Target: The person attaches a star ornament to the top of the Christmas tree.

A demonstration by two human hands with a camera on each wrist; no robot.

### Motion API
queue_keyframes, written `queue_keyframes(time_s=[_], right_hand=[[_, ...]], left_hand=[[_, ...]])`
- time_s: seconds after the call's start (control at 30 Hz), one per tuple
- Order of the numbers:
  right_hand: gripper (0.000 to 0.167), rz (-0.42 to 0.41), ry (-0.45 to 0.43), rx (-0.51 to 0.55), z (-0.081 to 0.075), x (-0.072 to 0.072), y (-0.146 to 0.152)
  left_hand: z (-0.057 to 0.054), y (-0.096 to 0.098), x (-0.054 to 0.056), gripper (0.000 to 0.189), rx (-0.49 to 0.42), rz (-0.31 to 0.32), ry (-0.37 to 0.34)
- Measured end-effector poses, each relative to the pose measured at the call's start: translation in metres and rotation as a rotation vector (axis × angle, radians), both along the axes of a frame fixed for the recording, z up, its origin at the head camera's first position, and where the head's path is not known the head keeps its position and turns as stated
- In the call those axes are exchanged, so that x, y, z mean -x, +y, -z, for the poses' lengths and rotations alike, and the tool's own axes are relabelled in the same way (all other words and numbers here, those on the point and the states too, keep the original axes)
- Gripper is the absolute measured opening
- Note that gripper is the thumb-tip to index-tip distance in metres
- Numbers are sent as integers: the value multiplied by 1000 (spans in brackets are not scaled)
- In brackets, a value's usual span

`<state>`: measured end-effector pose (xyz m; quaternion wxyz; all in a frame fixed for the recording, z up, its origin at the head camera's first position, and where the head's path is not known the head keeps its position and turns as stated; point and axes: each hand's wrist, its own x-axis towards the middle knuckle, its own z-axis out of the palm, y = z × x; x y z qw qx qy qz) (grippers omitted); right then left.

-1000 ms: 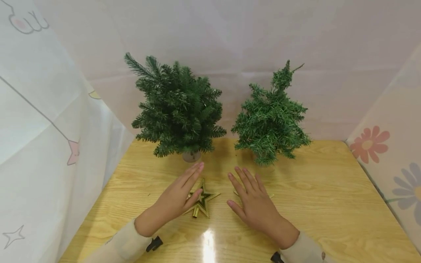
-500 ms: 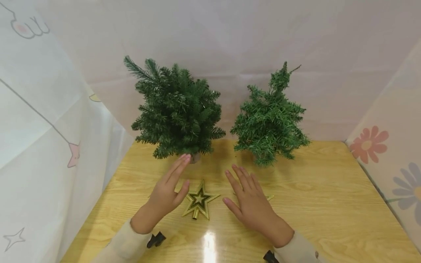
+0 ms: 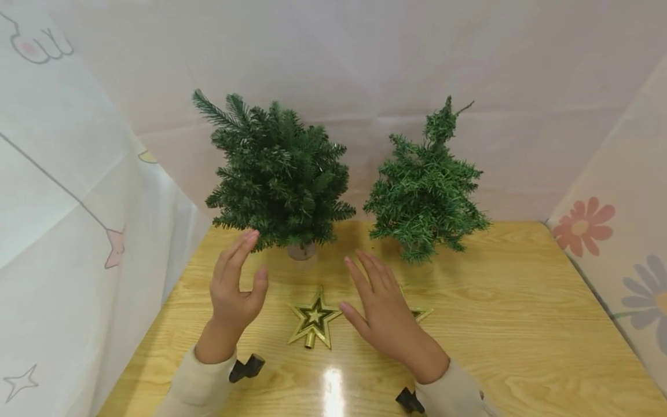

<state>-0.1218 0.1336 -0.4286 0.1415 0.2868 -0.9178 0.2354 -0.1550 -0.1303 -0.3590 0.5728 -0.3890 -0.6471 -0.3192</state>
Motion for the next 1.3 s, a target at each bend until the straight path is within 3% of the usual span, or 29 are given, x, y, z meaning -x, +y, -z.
queue_keyframes(time_s=[0.33,0.67,0.87,1.3], right_hand=[[76,1,10,42,-9,1,-9],[77,-16,-11,81,-14,1,-15],[77,-36,-26,116,-18,2,-19],[77,-32,-44,120,-17,1,-21]], left_hand=[[-13,-7,0,41,-168,-65,-54],[-19,-15,-1,43,-203,-112,-155],[-28,-16,-4,46,-244,-112,-168],[-16,-29,7,55,-179,-80,-297]])
